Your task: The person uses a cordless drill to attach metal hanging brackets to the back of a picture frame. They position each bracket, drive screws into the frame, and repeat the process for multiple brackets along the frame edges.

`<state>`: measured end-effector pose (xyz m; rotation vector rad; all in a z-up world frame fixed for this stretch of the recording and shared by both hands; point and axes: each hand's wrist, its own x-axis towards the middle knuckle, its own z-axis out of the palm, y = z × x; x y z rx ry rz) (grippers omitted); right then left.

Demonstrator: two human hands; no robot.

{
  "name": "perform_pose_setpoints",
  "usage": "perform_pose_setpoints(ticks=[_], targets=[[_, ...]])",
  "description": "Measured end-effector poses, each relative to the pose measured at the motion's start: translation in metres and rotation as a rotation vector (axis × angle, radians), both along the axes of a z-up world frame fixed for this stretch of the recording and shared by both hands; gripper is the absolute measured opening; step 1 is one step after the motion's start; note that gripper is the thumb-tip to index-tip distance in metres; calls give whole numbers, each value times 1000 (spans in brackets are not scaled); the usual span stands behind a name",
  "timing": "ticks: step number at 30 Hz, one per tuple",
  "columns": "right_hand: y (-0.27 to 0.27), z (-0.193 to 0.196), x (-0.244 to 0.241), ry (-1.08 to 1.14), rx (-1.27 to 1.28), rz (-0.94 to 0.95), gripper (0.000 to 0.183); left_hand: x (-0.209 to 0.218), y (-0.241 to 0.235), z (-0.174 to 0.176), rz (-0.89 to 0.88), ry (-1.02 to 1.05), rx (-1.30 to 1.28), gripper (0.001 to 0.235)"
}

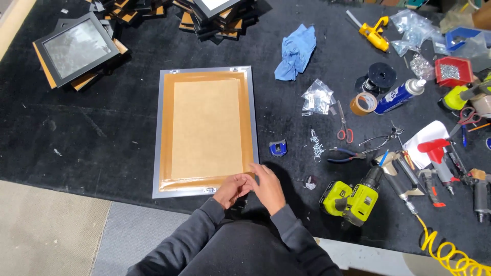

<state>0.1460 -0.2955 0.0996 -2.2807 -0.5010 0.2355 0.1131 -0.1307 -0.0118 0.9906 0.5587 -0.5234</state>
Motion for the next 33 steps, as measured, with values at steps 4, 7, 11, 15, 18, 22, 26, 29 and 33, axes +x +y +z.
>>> perform_pose_setpoints(ticks=[4, 7, 11, 15, 18, 22, 26, 29, 33], targets=[[-35, 34, -21, 37, 223, -253, 37, -4, 6, 1, 13, -18, 35, 18], [-73, 20, -52, 117, 415, -445, 25, -3, 16, 37, 133, 67, -74, 15], [-133, -75, -100, 267, 518, -892, 26, -5, 26, 20, 129, -101, -158, 14], [-168, -90, -106, 228, 325, -1561, 53, -6, 31, 11, 156, -104, -189, 15], [-179, -67, -81, 138, 243, -1464, 88, -5, 25, 14, 126, -76, -169, 18], [-190, -88, -42, 105, 625, -1362, 67, -2, 17, 29, 46, -93, -166, 33], [-176, -52, -29, 200, 808, -1528, 74, -4, 15, 54, 28, -49, -89, 30], [-182, -57, -34, 231, 747, -1425, 84, -10, 20, 56, 53, -84, -65, 26], [-240, -145, -60, 14, 474, -1072, 61, -16, 24, 47, 178, -28, -104, 17]])
